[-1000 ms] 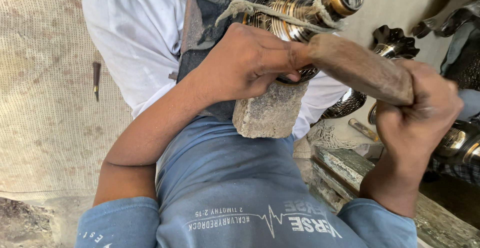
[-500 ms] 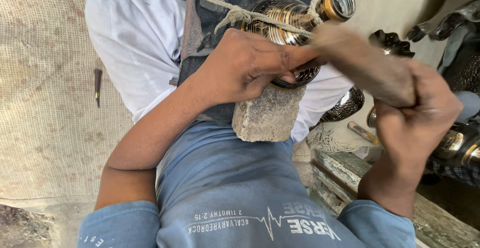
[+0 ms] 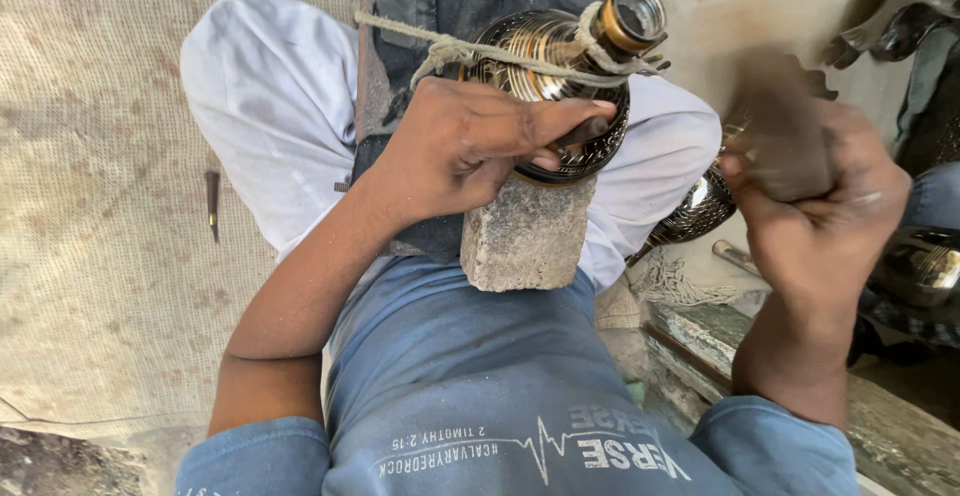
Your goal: The person sits on the floor with an engraved brass vase on their lap and hammers a small punch against the vase surface using a wooden mallet, working the pattern around the body. They reposition the vase and the punch between strikes and briefly reach for another vase on the floor.
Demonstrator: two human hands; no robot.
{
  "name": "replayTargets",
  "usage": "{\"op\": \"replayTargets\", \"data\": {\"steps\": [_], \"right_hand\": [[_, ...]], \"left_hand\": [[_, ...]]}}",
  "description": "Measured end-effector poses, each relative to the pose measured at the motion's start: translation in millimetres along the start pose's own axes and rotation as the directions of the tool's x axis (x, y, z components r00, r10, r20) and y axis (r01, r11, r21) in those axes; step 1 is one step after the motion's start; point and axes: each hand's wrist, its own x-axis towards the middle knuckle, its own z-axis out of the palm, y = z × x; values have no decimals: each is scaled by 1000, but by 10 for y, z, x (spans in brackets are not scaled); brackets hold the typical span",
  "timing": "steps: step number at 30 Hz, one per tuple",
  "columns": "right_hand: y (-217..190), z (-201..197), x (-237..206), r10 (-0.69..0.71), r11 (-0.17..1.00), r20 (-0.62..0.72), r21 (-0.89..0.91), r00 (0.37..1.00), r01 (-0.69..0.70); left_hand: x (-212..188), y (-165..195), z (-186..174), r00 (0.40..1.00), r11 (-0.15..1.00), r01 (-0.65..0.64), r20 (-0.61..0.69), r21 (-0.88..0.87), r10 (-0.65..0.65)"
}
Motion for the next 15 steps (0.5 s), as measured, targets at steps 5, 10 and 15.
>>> {"op": "replayTargets", "data": {"steps": [5, 10, 15], "right_hand": [[133, -70, -27, -279, 875, 84, -387, 957, 290], [181, -126, -106, -238, 929, 33, -282, 971, 238], [121, -126, -76, -159, 980, -31, -124, 987, 154]], "left_hand": [[14, -2, 40, 999, 999, -41, -12, -13, 41], [-3, 19, 83, 1000, 1000, -10, -13, -2, 10], [-27, 49, 151, 999, 998, 41, 7, 39, -41]]}}
